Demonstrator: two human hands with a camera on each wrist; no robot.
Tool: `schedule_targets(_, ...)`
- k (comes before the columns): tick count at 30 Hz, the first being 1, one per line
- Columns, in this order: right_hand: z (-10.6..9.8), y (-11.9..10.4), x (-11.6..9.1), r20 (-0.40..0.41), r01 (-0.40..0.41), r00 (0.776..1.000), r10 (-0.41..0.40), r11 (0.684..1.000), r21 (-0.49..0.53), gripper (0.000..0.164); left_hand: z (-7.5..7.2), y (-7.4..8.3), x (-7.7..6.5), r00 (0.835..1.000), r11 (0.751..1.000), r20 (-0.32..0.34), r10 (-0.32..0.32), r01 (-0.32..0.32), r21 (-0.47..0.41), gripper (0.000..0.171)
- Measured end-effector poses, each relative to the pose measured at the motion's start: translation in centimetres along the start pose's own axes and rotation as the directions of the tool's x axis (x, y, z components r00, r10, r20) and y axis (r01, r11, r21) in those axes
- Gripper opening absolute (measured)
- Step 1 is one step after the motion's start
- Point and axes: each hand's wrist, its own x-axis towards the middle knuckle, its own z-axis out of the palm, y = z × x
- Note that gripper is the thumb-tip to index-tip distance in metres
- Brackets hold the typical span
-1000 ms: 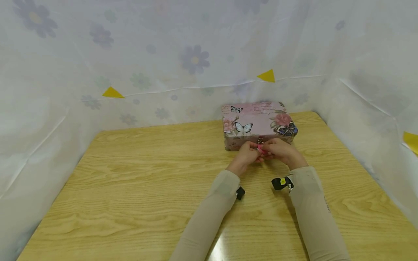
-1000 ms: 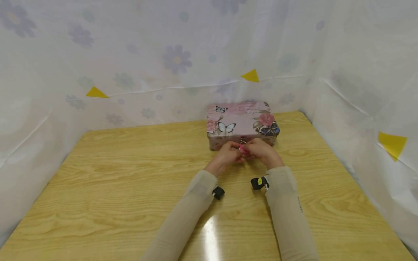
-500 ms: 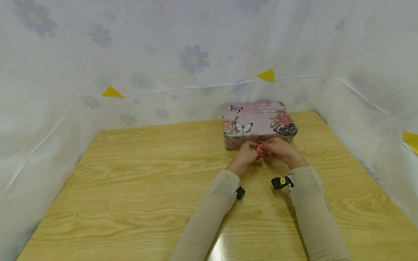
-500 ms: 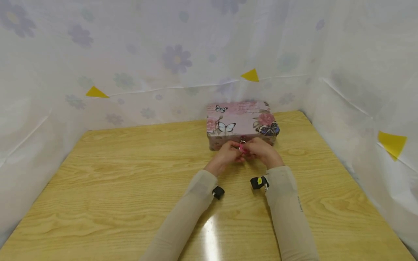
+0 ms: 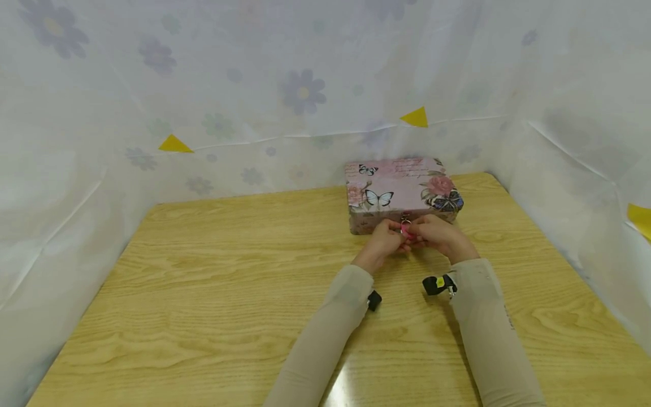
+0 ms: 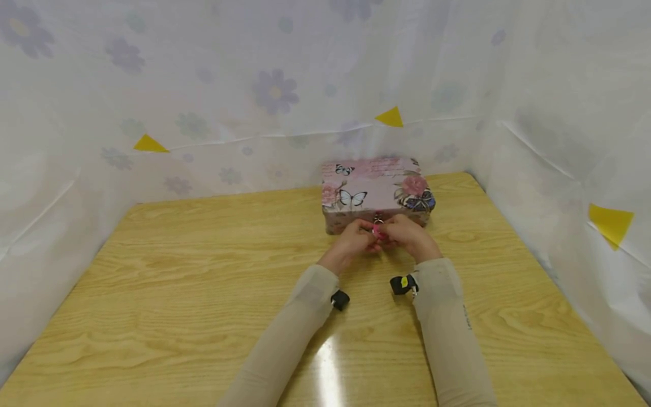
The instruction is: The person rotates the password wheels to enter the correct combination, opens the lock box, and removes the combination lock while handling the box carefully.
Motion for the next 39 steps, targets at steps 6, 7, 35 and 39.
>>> schedule_targets(6,-0.1,0.2,0.1,-0.003,0.002,1.0,-0.002,1.0,-0.025,0.022,-0.1,-0.2,0.1,1.0,1.0,0.008,0.007,-0.007,0.014,0.019)
schedule_targets(7,-0.1,0.3,0.1,0.0,0.006,1.0,-0.006,1.0,-0.027,0.023,-0.1,-0.2,0.1,1.0,1.0,0.01,0.011,-0.012,0.015,0.02)
schedule_targets(35,-1.0,0.3,-0.5,-0.016,0.0,1.0,0.0,1.0,-0.005,0.04,-0.1,-0.2,0.2,1.0,1.0,0.014,0.016,-0.016,0.016,0.021)
schedule_targets(39,-1.0,0.2,-0.5,-0.013,-0.011,1.0,0.012,1.0,0.012,0.037,-0.1,-0.2,0.3,1.0,1.0,0.019,0.014,-0.014,0.016,0.022)
